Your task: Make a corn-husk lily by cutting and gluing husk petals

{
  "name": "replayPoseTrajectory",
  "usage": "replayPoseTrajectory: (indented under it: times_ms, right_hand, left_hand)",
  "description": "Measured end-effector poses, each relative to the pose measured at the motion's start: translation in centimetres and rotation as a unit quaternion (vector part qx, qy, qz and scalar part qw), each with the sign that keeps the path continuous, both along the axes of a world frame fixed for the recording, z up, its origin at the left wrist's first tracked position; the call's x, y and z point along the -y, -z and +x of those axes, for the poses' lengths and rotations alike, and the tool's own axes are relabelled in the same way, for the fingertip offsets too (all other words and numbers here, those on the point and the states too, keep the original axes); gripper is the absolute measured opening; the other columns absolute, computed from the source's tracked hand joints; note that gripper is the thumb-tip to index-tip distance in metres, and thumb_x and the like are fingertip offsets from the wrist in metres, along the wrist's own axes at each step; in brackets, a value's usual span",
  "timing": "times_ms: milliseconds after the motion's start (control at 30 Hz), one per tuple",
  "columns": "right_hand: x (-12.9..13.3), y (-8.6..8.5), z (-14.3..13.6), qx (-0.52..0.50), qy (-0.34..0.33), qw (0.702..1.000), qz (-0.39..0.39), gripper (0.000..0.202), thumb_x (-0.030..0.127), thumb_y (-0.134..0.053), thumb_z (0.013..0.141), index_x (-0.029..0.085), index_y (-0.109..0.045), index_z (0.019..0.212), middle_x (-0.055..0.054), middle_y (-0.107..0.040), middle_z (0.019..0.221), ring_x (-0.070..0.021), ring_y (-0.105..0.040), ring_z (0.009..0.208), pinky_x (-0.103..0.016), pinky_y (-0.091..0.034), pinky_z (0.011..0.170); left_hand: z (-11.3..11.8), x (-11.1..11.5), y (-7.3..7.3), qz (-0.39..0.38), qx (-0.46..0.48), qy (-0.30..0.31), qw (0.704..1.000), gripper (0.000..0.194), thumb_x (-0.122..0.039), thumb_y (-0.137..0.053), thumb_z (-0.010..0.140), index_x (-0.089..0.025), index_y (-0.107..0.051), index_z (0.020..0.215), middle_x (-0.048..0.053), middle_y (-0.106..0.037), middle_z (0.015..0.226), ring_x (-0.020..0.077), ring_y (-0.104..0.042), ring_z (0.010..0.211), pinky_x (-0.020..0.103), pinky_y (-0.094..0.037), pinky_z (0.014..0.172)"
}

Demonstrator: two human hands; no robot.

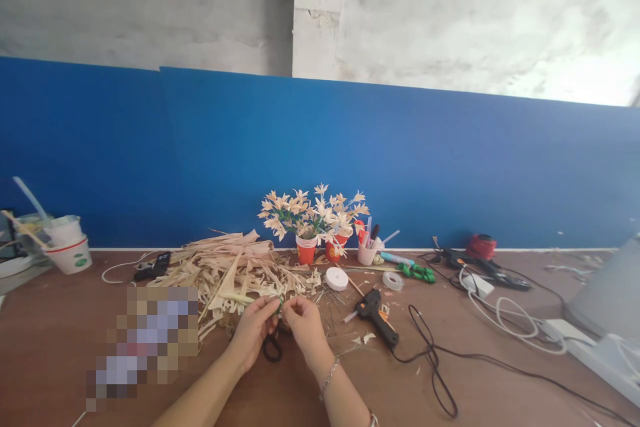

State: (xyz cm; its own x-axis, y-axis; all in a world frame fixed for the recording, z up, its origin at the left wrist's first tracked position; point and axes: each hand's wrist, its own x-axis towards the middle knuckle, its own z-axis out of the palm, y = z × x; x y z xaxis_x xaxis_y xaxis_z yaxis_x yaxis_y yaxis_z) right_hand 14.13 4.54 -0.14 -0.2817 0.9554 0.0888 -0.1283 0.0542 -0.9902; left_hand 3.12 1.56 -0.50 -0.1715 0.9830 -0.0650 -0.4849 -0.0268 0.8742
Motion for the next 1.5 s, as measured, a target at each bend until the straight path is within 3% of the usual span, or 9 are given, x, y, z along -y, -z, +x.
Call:
replayPoseTrajectory:
  times_ms: [267,500,833,1067,1300,1500]
  right_hand:
    - [0.1,-0.2,0.1,0.083,0.019,0.994,0.065,0.028,0.040,-0.062,0.068,0.017,-0.051,0.057,0.004,-0.048,0.050,-0.0098,-0.041,0.048,-0.022,-0.033,0.048]
    - [0.2,-0.3,0.1,0.090,0.027,0.993,0.074,0.022,0.035,-0.062,0.067,0.016,-0.054,0.058,0.003,-0.050,0.052,-0.0105,-0.043,0.050,-0.022,-0.033,0.049]
    - [0.6,-1.0,0.3,0.016,-0.037,0.997,-0.061,0.030,0.044,-0.065,0.063,0.016,-0.056,0.061,0.005,-0.048,0.048,-0.0065,-0.036,0.042,-0.020,-0.022,0.041]
    - [0.8,-1.5,0.8,-0.040,-0.105,0.985,-0.130,0.026,0.036,-0.070,0.059,0.014,-0.056,0.061,0.003,-0.053,0.055,-0.0055,-0.041,0.047,-0.018,-0.021,0.042]
    - [0.8,-1.5,0.8,-0.028,-0.088,0.987,-0.130,0.024,0.033,-0.071,0.058,0.015,-0.055,0.060,0.005,-0.049,0.050,-0.0043,-0.033,0.043,-0.019,-0.013,0.041]
    - [0.9,-1.6,0.9,-0.024,-0.081,0.990,-0.110,0.026,0.036,-0.070,0.060,0.015,-0.054,0.060,0.006,-0.047,0.047,-0.0043,-0.032,0.041,-0.020,-0.015,0.042]
  left_hand:
    - [0.0,-0.1,0.5,-0.008,-0.039,-0.020,0.999,0.032,-0.041,-0.071,0.063,-0.015,-0.052,0.062,-0.007,-0.046,0.042,0.0049,-0.038,0.039,0.017,-0.027,0.041]
    - [-0.1,-0.2,0.4,-0.005,-0.061,-0.035,0.998,0.030,-0.041,-0.069,0.064,-0.015,-0.053,0.062,-0.007,-0.047,0.042,0.0054,-0.039,0.040,0.017,-0.028,0.041]
    - [-0.1,-0.3,0.0,0.000,-0.063,-0.033,0.997,0.027,-0.038,-0.066,0.065,-0.015,-0.053,0.060,-0.006,-0.047,0.041,0.0056,-0.038,0.038,0.018,-0.028,0.041]
    - [0.1,0.1,-0.4,0.002,-0.057,-0.023,0.998,0.026,-0.035,-0.065,0.064,-0.016,-0.050,0.055,-0.006,-0.045,0.040,0.0062,-0.040,0.039,0.019,-0.028,0.043]
    - [0.2,0.3,-0.9,-0.010,-0.012,-0.009,1.000,0.025,-0.034,-0.067,0.062,-0.016,-0.050,0.057,-0.007,-0.042,0.041,0.0045,-0.034,0.038,0.018,-0.023,0.040]
    - [0.1,0.2,-0.8,-0.002,-0.006,-0.003,1.000,0.024,-0.033,-0.067,0.062,-0.016,-0.050,0.059,-0.008,-0.042,0.043,0.0031,-0.030,0.037,0.017,-0.020,0.039]
